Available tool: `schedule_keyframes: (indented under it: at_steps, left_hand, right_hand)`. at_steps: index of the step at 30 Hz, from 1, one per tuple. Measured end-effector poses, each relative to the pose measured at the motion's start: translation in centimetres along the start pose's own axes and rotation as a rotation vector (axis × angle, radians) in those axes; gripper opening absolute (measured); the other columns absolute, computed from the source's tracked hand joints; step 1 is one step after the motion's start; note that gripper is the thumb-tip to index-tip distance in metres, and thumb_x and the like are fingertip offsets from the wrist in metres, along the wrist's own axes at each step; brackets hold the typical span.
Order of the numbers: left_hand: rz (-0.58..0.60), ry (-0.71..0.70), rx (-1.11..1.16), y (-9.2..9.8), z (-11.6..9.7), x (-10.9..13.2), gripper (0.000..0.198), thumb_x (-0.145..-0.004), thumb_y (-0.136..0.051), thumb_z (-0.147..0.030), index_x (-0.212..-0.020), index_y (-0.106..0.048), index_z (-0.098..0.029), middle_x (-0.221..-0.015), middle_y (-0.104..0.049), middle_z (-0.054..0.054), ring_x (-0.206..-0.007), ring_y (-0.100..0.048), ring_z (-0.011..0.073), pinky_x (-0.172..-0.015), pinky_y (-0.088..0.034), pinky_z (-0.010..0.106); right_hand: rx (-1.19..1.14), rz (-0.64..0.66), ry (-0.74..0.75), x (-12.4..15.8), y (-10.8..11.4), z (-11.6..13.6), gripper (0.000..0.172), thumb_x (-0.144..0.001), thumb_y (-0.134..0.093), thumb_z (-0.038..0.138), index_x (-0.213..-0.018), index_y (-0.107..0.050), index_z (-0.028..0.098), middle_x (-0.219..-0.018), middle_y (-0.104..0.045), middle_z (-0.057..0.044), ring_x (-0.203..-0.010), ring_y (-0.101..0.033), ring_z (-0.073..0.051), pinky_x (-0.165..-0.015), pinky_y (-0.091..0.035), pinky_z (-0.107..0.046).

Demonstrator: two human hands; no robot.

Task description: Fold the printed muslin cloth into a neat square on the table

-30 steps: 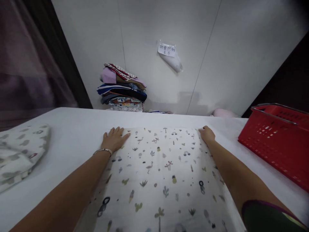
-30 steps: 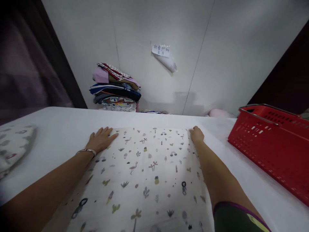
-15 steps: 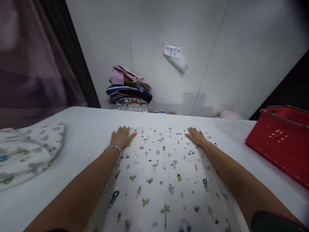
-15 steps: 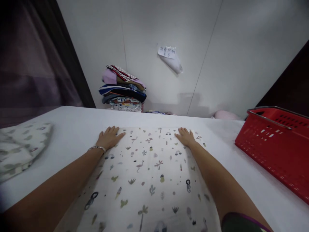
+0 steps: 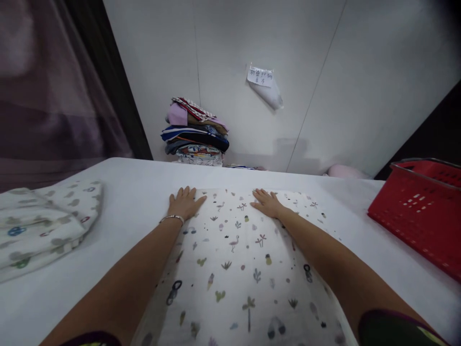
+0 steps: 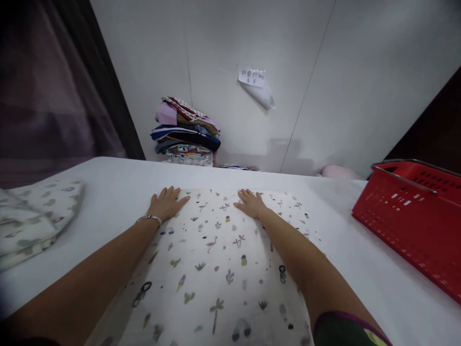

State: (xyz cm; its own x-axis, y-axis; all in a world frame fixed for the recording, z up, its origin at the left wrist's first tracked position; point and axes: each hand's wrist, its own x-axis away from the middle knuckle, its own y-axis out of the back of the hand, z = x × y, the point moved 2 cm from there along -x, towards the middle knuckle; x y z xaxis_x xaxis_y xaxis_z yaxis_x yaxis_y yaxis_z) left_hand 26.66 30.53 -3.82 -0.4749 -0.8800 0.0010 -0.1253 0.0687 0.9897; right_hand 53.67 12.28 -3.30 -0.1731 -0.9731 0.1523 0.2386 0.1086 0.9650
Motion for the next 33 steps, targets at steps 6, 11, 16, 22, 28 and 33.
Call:
schedule_keyframes:
  at_steps: [6,11,16,22,28,33]
  left_hand:
    - [0.023,0.005,0.015,-0.1,0.0,-0.1,0.084,-0.08,-0.018,-0.071,-0.145,-0.027,-0.019,-0.155,-0.015,0.009,-0.141,-0.01,0.0334,-0.11,-0.013,0.058]
    - [0.017,-0.001,0.019,-0.2,0.1,-0.3,0.084,-0.079,-0.018,-0.072,-0.145,-0.027,-0.02,-0.155,-0.015,0.008,-0.141,-0.01,0.0338,-0.11,-0.013,0.058]
    - [0.022,-0.003,0.02,-0.3,0.2,-0.3,0.084,-0.08,-0.018,-0.071,-0.145,-0.027,-0.019,-0.155,-0.015,0.009,-0.142,-0.009,0.0331,-0.11,-0.011,0.058]
    - [-0.086,0.0,0.126,0.4,0.4,0.3,0.082,-0.083,-0.013,-0.068,-0.148,-0.015,-0.018,-0.156,-0.011,0.007,-0.143,-0.006,0.0274,-0.113,-0.011,0.053]
    - [0.086,0.007,0.18,3.7,-0.1,0.9,0.074,-0.087,-0.004,-0.06,-0.145,-0.026,-0.019,-0.153,-0.022,0.012,-0.141,-0.018,0.0286,-0.109,-0.02,0.052]
    - [0.074,-0.166,0.125,6.0,-0.2,7.6,0.07,-0.087,-0.016,-0.064,-0.143,-0.029,-0.024,-0.155,-0.015,0.004,-0.143,-0.009,0.0236,-0.113,-0.008,0.048]
  right_hand:
    - [0.122,-0.169,-0.163,3.1,0.7,-3.9,0.071,-0.091,-0.015,0.061,-0.147,-0.023,0.018,-0.155,-0.005,-0.007,-0.142,-0.001,-0.024,-0.112,-0.003,-0.049]
    - [0.14,-0.191,-0.455,5.6,0.2,-11.0,0.065,-0.091,-0.022,0.058,-0.142,-0.031,0.019,-0.153,-0.019,-0.01,-0.14,-0.014,-0.028,-0.108,-0.012,-0.058]
    - [0.111,-0.192,-0.427,5.4,0.3,-12.1,0.057,-0.092,-0.024,0.055,-0.136,-0.04,0.022,-0.15,-0.027,-0.009,-0.137,-0.022,-0.027,-0.107,-0.018,-0.057]
    - [0.182,-0.251,-0.508,10.1,-1.0,-11.4,0.062,-0.093,-0.022,0.053,-0.142,-0.032,0.016,-0.152,-0.022,-0.012,-0.14,-0.015,-0.027,-0.11,-0.017,-0.051]
    - [0.179,-0.162,-0.492,14.2,-2.1,-11.7,0.063,-0.092,-0.022,0.053,-0.143,-0.032,0.018,-0.153,-0.02,-0.007,-0.14,-0.015,-0.023,-0.111,-0.018,-0.051]
    - [0.226,-0.237,-0.438,16.8,-2.2,-9.8,0.061,-0.091,-0.023,0.05,-0.142,-0.034,0.019,-0.151,-0.025,-0.008,-0.14,-0.017,-0.025,-0.11,-0.02,-0.052]
